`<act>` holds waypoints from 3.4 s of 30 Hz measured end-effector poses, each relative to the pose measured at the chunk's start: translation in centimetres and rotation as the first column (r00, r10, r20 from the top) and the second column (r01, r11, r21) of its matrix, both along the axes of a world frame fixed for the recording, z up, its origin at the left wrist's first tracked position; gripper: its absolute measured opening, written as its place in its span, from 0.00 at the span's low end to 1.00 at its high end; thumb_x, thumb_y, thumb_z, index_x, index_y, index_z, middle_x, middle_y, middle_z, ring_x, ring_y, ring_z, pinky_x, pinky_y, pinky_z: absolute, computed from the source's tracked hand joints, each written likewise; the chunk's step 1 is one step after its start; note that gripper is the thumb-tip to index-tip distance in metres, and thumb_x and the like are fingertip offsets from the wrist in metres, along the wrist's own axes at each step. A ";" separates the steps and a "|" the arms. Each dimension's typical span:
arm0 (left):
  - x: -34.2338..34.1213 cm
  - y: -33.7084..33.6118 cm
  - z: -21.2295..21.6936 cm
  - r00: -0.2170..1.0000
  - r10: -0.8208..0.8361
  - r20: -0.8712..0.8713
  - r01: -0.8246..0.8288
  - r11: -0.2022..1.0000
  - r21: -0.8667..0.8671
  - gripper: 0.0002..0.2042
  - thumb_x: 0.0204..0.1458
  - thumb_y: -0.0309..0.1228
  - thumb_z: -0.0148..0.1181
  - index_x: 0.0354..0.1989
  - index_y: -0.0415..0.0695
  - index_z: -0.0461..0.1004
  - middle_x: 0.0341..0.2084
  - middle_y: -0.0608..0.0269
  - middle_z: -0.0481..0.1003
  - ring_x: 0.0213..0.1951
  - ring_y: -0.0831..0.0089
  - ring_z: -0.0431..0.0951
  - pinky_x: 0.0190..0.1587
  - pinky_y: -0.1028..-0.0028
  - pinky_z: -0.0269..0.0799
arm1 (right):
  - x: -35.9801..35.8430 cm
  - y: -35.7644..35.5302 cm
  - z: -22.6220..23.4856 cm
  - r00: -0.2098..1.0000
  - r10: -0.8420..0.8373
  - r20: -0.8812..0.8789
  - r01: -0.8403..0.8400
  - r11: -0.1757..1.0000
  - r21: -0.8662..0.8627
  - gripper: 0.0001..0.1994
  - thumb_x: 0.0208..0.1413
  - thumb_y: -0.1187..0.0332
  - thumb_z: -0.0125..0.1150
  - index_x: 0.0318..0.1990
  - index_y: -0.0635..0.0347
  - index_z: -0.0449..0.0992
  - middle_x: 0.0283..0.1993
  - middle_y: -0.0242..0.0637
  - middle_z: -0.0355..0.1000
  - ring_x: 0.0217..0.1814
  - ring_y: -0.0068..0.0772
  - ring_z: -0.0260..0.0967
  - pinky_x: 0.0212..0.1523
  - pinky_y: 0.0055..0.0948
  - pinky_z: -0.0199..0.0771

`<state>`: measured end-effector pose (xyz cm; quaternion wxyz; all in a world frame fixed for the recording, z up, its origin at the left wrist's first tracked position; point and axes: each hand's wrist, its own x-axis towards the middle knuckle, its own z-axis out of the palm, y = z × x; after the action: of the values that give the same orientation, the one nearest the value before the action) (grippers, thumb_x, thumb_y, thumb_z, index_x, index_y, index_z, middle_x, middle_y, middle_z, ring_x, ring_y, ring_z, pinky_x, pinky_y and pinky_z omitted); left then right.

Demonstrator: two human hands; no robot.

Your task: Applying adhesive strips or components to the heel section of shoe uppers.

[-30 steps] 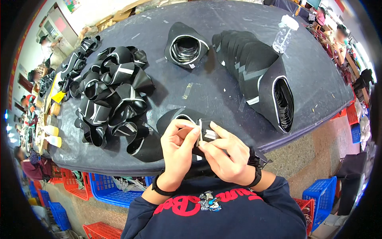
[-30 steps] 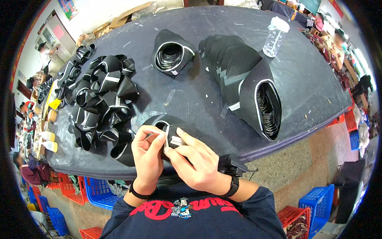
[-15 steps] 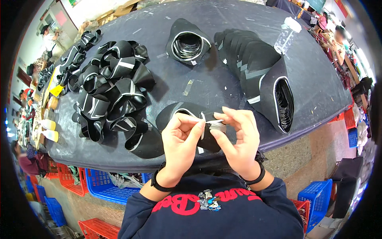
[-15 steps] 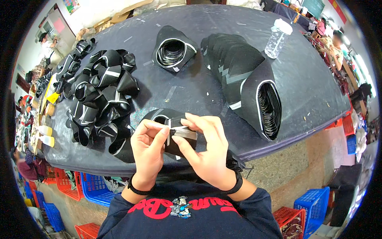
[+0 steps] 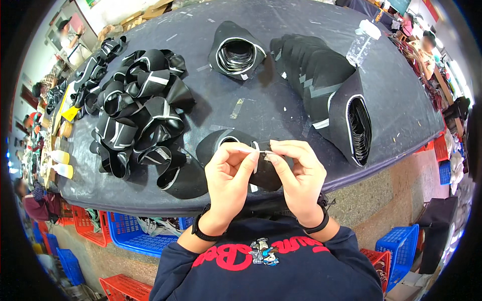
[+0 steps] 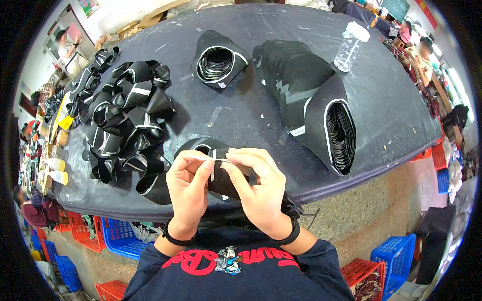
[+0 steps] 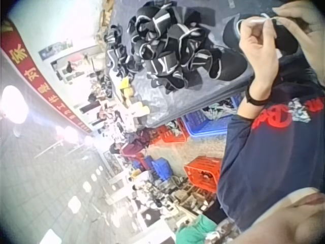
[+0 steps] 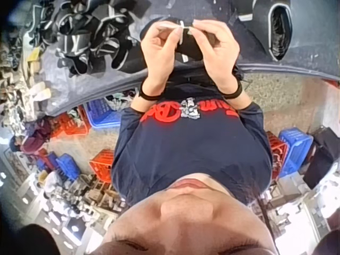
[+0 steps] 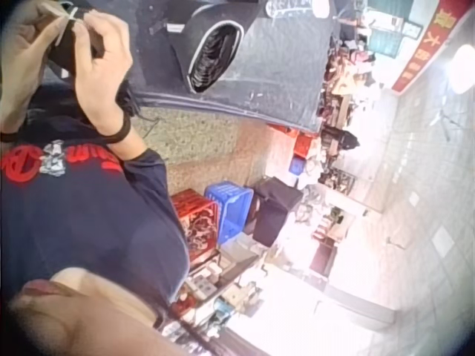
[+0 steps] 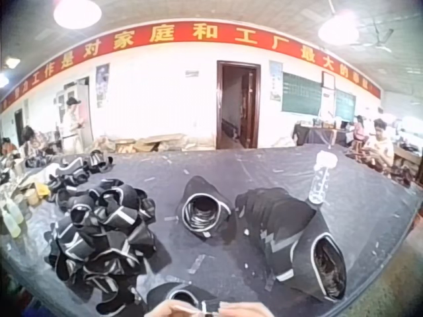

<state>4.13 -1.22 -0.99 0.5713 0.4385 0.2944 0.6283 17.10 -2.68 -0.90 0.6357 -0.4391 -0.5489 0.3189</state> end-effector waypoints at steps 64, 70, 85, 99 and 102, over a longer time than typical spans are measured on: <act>-1.6 -1.9 0.1 0.972 -0.014 -0.234 0.089 0.945 0.315 0.16 0.45 0.12 0.60 0.39 0.37 0.63 0.32 0.59 0.72 0.34 0.78 0.77 0.35 0.81 0.75 | 3.2 0.7 3.8 0.899 0.391 0.195 -0.391 0.919 -0.041 0.07 0.44 0.72 0.66 0.33 0.57 0.76 0.31 0.31 0.69 0.36 0.26 0.62 0.41 0.23 0.60; -1.9 -2.0 0.4 0.945 -0.001 -0.326 0.142 0.901 0.409 0.18 0.43 0.08 0.58 0.38 0.39 0.59 0.27 0.58 0.70 0.31 0.76 0.74 0.35 0.78 0.71 | 2.2 0.2 3.9 0.926 0.376 -0.027 -0.375 0.912 -0.166 0.03 0.45 0.73 0.66 0.27 0.57 0.77 0.27 0.28 0.71 0.33 0.23 0.63 0.38 0.23 0.60; -1.9 -0.7 -0.5 0.941 -0.014 -0.337 0.221 0.781 0.584 0.16 0.40 0.10 0.55 0.35 0.41 0.62 0.23 0.63 0.66 0.30 0.68 0.69 0.34 0.70 0.66 | 1.9 0.2 3.2 0.907 0.202 0.369 -0.175 0.979 -0.104 0.05 0.45 0.71 0.66 0.29 0.54 0.76 0.26 0.26 0.67 0.33 0.25 0.61 0.39 0.26 0.57; -4.9 -1.6 0.7 0.865 -0.429 -0.262 0.491 0.829 0.265 0.12 0.43 0.15 0.53 0.32 0.41 0.58 0.20 0.62 0.64 0.23 0.74 0.64 0.30 0.74 0.63 | 3.0 2.9 2.6 0.581 0.777 0.243 -0.730 0.630 -0.266 0.16 0.60 0.61 0.48 0.28 0.62 0.74 0.25 0.37 0.69 0.33 0.33 0.66 0.38 0.33 0.61; -6.2 -1.5 1.0 0.850 -0.378 -0.366 0.430 0.900 0.070 0.13 0.41 0.17 0.54 0.33 0.40 0.57 0.21 0.61 0.65 0.23 0.77 0.64 0.30 0.76 0.63 | 3.1 2.3 2.4 0.625 0.781 -0.005 -0.744 0.593 -0.308 0.21 0.62 0.57 0.45 0.26 0.67 0.73 0.19 0.38 0.65 0.24 0.27 0.61 0.29 0.29 0.60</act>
<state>-2.08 -2.68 -0.01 0.5960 0.6349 0.2428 0.4275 20.18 -0.41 1.53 0.3314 -0.2667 -0.6731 0.6050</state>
